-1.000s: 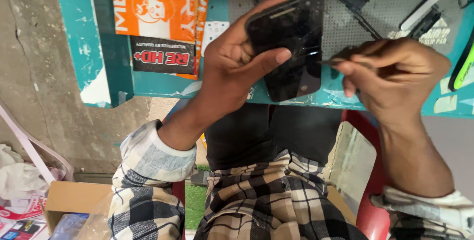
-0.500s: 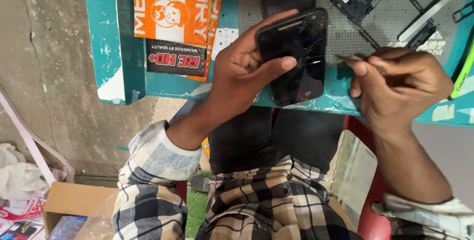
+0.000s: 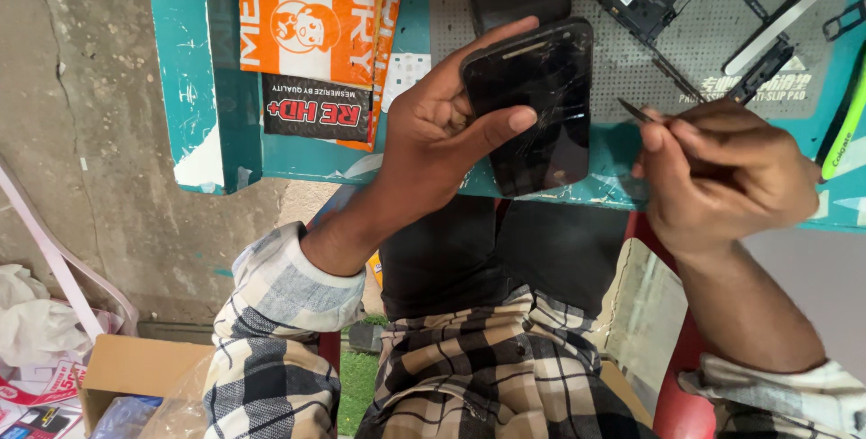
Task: The person removes the back cover of a smartphone using a metal tool, then detaches the battery and ribbon cables. They reposition internal components and reconnect the battery before closing the device.
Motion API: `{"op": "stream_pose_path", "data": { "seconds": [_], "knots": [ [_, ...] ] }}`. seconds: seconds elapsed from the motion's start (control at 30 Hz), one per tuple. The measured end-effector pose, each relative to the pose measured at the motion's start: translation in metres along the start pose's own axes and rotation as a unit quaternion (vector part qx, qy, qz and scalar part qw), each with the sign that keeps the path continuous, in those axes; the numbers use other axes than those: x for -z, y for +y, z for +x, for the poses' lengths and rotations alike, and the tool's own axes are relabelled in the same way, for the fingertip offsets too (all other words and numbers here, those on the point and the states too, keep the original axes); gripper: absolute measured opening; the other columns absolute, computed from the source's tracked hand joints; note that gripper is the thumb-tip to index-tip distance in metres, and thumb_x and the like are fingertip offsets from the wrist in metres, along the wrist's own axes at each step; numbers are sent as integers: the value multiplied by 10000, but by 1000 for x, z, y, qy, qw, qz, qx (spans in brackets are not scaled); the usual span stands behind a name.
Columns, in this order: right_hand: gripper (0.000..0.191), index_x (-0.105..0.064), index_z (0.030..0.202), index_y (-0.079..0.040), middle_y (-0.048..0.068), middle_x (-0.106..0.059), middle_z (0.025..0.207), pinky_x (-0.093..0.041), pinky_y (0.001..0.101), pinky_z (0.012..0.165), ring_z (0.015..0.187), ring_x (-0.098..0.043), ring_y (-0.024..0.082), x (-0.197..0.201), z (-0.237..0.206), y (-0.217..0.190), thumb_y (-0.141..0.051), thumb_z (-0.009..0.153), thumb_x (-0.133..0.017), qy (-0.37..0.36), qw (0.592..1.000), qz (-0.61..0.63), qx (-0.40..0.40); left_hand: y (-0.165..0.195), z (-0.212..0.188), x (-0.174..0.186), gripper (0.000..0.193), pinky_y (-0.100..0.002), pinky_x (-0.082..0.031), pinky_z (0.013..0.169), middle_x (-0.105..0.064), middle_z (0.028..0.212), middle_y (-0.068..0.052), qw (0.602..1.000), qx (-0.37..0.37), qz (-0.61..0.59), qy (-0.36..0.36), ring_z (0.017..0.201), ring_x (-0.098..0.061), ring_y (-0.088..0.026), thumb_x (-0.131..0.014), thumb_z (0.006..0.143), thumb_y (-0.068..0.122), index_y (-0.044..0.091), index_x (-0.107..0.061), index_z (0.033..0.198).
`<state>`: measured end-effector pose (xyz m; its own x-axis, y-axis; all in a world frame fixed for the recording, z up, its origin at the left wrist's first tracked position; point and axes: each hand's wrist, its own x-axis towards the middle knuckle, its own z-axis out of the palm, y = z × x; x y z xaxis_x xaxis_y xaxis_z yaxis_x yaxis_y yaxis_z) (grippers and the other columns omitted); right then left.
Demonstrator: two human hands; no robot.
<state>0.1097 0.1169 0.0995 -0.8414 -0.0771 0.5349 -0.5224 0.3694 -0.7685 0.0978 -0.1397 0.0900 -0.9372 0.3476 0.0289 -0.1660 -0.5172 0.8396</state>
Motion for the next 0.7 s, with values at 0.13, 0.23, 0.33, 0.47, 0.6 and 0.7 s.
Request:
{"op": "stream_pose_path", "data": {
  "seconds": [0.13,0.23,0.33,0.47,0.6,0.7],
  "knots": [
    [237,-569,891,84,244,-687,819,-612,337,577,710,-721,266,-7,15,5,164,898,-792,17,992,-13,124,-6,1,0,526,-292,-541,1146,-618,1441,-138,1000,6,-6,8,1294,-636,-153,-675,1122,-21,-57,-397,1566],
    [241,-577,823,75,237,-677,756,-608,333,556,688,-728,286,-10,27,8,157,839,-803,-36,981,-22,188,-11,5,0,511,-301,-547,1135,-615,1440,-146,1000,7,-3,23,1291,-637,-163,-674,1104,-34,-75,-414,1542],
    [249,-580,832,75,214,-672,743,-572,347,550,679,-716,277,-18,33,11,127,840,-824,-43,978,-56,195,-14,8,2,505,-288,-551,1114,-622,1432,-140,999,9,10,30,1276,-639,-152,-669,1100,-43,-73,-423,1540],
    [302,-562,828,40,198,-659,768,-603,367,579,731,-719,301,-24,33,10,104,878,-853,-50,982,-82,161,-15,10,6,503,-267,-579,1042,-654,1392,-136,999,15,27,45,1210,-668,-137,-670,1095,-40,-70,-435,1539],
    [307,-573,776,51,199,-648,745,-558,357,563,697,-711,290,-32,37,14,113,865,-861,-50,978,-105,172,-16,13,11,490,-253,-553,1088,-633,1428,-116,999,4,1,40,1262,-640,-117,-667,1119,-41,-62,-432,1548],
    [299,-588,749,73,209,-638,745,-563,348,562,698,-708,301,-35,42,14,124,856,-862,-60,973,-129,183,-16,15,16,486,-254,-543,1114,-625,1446,-106,999,-1,-22,28,1278,-634,-110,-665,1131,-47,-59,-428,1555]
  ]
}}
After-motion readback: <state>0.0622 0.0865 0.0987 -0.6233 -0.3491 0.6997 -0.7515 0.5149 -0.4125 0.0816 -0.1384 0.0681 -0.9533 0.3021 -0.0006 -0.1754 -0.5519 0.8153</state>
